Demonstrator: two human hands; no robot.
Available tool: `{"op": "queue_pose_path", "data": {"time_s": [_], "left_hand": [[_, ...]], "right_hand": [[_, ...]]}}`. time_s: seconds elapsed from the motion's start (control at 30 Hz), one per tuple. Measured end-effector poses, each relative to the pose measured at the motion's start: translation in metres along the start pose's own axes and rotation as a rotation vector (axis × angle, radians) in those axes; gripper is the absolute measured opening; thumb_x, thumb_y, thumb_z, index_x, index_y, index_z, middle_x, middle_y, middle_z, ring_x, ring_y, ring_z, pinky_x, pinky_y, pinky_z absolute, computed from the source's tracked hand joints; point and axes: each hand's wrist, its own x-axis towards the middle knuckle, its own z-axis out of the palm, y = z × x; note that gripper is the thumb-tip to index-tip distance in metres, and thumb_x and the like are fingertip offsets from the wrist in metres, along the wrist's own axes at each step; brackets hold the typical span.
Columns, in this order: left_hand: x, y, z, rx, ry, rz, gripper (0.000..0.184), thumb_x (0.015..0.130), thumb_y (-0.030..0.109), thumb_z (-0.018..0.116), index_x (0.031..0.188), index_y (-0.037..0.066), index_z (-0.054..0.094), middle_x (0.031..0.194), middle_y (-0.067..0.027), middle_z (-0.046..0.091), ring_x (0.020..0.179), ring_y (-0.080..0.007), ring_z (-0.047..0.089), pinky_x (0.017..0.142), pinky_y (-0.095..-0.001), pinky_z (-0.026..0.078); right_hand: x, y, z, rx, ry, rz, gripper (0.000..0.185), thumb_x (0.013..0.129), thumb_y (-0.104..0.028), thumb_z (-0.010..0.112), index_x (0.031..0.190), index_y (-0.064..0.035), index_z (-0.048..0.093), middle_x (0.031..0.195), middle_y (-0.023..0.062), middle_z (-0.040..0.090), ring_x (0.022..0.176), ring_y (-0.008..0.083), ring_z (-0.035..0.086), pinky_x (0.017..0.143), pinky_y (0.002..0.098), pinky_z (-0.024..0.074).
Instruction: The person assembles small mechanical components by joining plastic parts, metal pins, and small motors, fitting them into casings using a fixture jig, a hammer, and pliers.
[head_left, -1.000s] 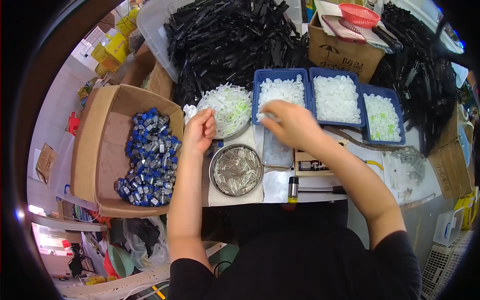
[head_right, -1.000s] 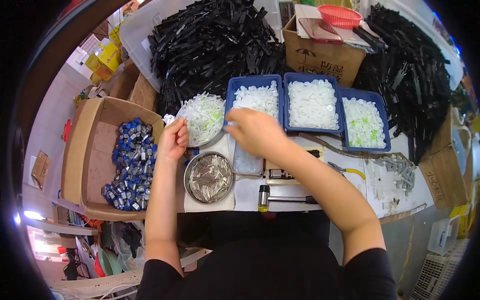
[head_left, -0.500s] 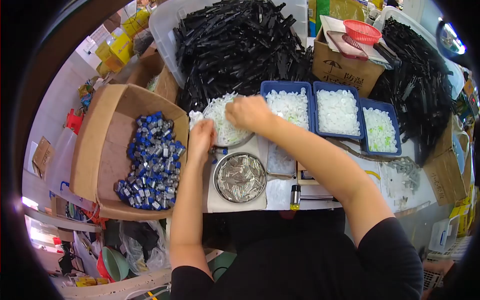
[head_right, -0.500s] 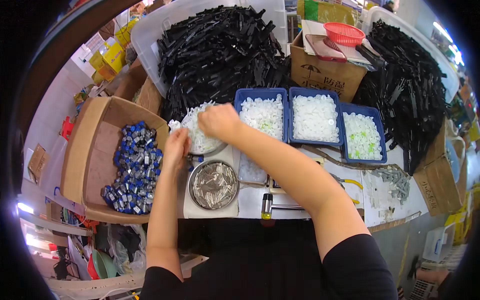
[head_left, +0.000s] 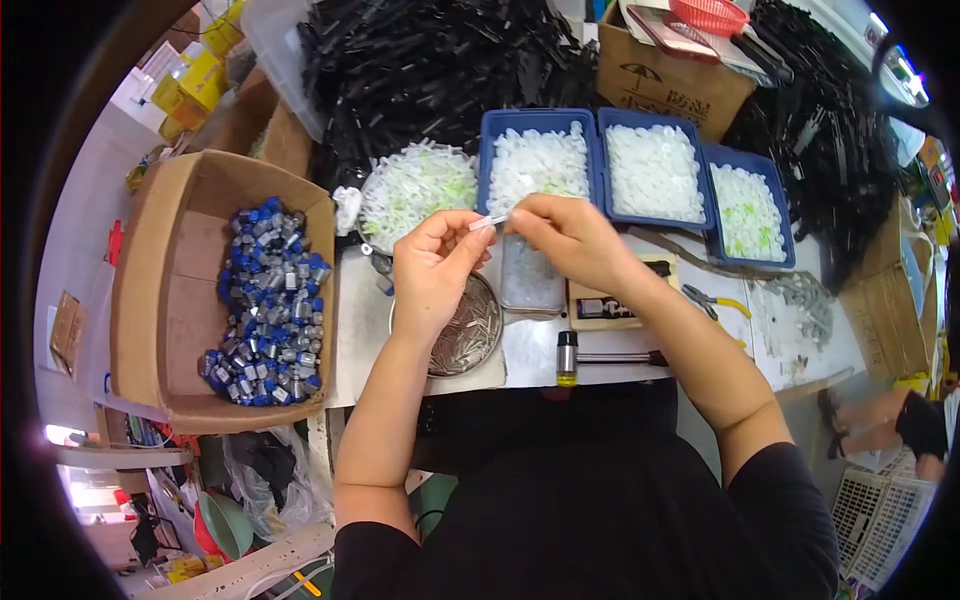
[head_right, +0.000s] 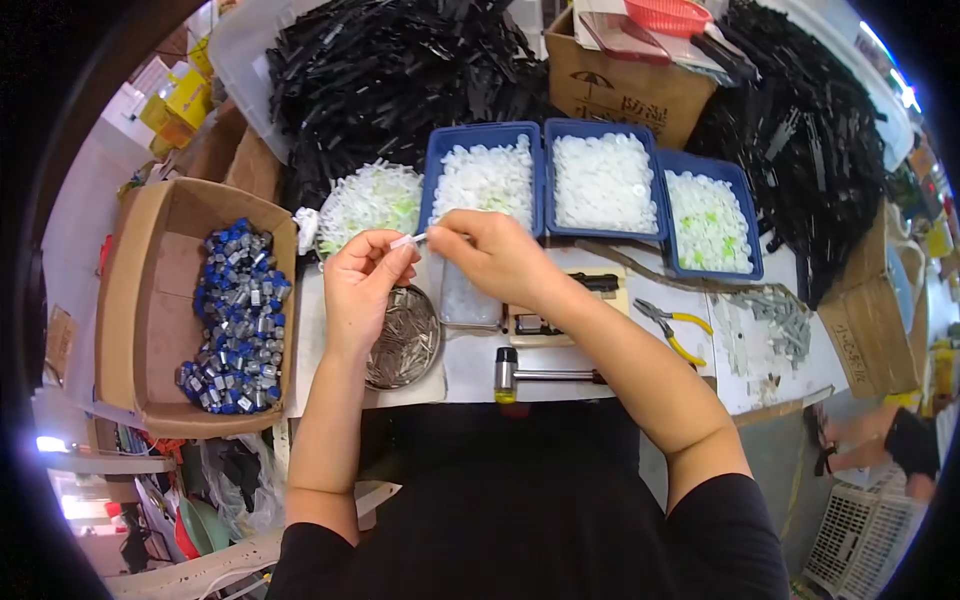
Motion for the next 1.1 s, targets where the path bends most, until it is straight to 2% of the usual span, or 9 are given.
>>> {"op": "queue_pose_path", "data": {"time_s": [0.07, 0.17, 0.4, 0.6, 0.63, 0.67, 0.8, 0.93, 1.1], "left_hand": [[-0.002, -0.003, 0.002, 0.272, -0.059, 0.063, 0.004, 0.056, 0.003, 0.045, 0.059, 0.001, 0.043, 0.050, -0.0010, 0.043, 0.041, -0.0067, 0.038, 0.038, -0.0152, 0.031], [-0.003, -0.010, 0.000, 0.933, -0.277, 0.491, 0.004, 0.051, 0.001, 0.044, 0.055, 0.000, 0.042, 0.054, -0.0072, 0.038, 0.049, -0.0186, 0.039, 0.043, -0.0219, 0.032], [0.002, -0.014, 0.011, 1.276, -0.524, 0.467, 0.002, 0.050, 0.001, 0.041, 0.052, 0.001, 0.041, 0.055, -0.0081, 0.037, 0.056, -0.0205, 0.037, 0.048, -0.0259, 0.031], [0.004, -0.003, 0.011, 1.318, -0.543, 0.404, 0.002, 0.046, -0.001, 0.037, 0.048, 0.000, 0.036, 0.055, -0.0119, 0.036, 0.055, -0.0237, 0.036, 0.049, -0.0289, 0.030], [0.003, 0.000, 0.009, 1.327, -0.529, 0.330, 0.003, 0.046, -0.001, 0.036, 0.049, 0.000, 0.037, 0.055, -0.0127, 0.036, 0.056, -0.0243, 0.036, 0.049, -0.0292, 0.030], [0.004, 0.007, 0.006, 1.262, -0.495, 0.361, 0.003, 0.049, 0.000, 0.037, 0.052, 0.000, 0.038, 0.055, -0.0125, 0.036, 0.056, -0.0244, 0.037, 0.049, -0.0293, 0.030], [0.008, 0.016, -0.007, 1.118, -0.325, 0.203, 0.006, 0.054, -0.002, 0.039, 0.059, 0.001, 0.040, 0.054, -0.0088, 0.040, 0.047, -0.0194, 0.040, 0.044, -0.0237, 0.032], [-0.001, 0.010, -0.016, 0.284, -0.210, -0.038, 0.009, 0.057, -0.002, 0.038, 0.066, 0.000, 0.041, 0.056, -0.0004, 0.040, 0.050, -0.0042, 0.038, 0.045, -0.0139, 0.031], [-0.018, 0.005, 0.022, 0.247, -0.173, -0.026, 0.008, 0.057, -0.001, 0.040, 0.065, -0.001, 0.041, 0.054, -0.0014, 0.042, 0.049, -0.0044, 0.039, 0.044, -0.0133, 0.031]], "right_hand": [[-0.017, -0.003, -0.015, -0.111, 0.128, 0.015, 0.015, 0.062, -0.013, 0.036, 0.060, 0.0017, 0.040, 0.046, 0.0070, 0.039, 0.045, 0.0081, 0.035, 0.041, 0.0192, 0.0298], [-0.042, 0.000, -0.035, -0.105, 0.267, 0.041, 0.014, 0.062, -0.011, 0.035, 0.060, 0.0016, 0.040, 0.049, 0.0039, 0.039, 0.046, 0.0069, 0.034, 0.041, 0.0178, 0.0288], [-0.069, 0.002, -0.030, -0.057, 0.137, 0.238, 0.013, 0.060, -0.008, 0.038, 0.071, -0.0023, 0.035, 0.048, 0.0020, 0.036, 0.043, 0.0058, 0.032, 0.039, 0.0169, 0.0270], [-0.065, 0.003, -0.022, -0.073, 0.223, 0.120, 0.013, 0.056, -0.009, 0.042, 0.065, -0.0005, 0.037, 0.057, 0.0078, 0.042, 0.052, 0.0143, 0.041, 0.046, 0.0219, 0.0327], [-0.065, 0.002, -0.020, -0.006, 0.223, 0.157, 0.013, 0.056, -0.008, 0.043, 0.066, -0.0014, 0.039, 0.059, 0.0063, 0.042, 0.048, 0.0087, 0.038, 0.043, 0.0183, 0.0315], [-0.063, 0.015, -0.014, -0.080, 0.285, -0.073, 0.012, 0.055, -0.009, 0.044, 0.064, -0.0019, 0.040, 0.056, 0.0065, 0.043, 0.045, 0.0093, 0.038, 0.041, 0.0195, 0.0314], [-0.053, 0.007, -0.012, -0.094, 0.343, -0.030, 0.013, 0.053, -0.010, 0.047, 0.062, -0.0021, 0.042, 0.049, 0.0029, 0.041, 0.038, 0.0059, 0.034, 0.035, 0.0172, 0.0277], [-0.037, 0.002, 0.003, 0.318, 0.329, 0.058, 0.009, 0.057, -0.007, 0.046, 0.064, -0.0016, 0.042, 0.051, -0.0018, 0.041, 0.041, 0.0002, 0.033, 0.036, 0.0117, 0.0267], [-0.058, -0.011, -0.024, 0.170, 0.210, 0.197, 0.009, 0.056, -0.005, 0.045, 0.063, -0.0001, 0.043, 0.055, 0.0012, 0.043, 0.049, 0.0032, 0.039, 0.043, 0.0131, 0.0321]]}}
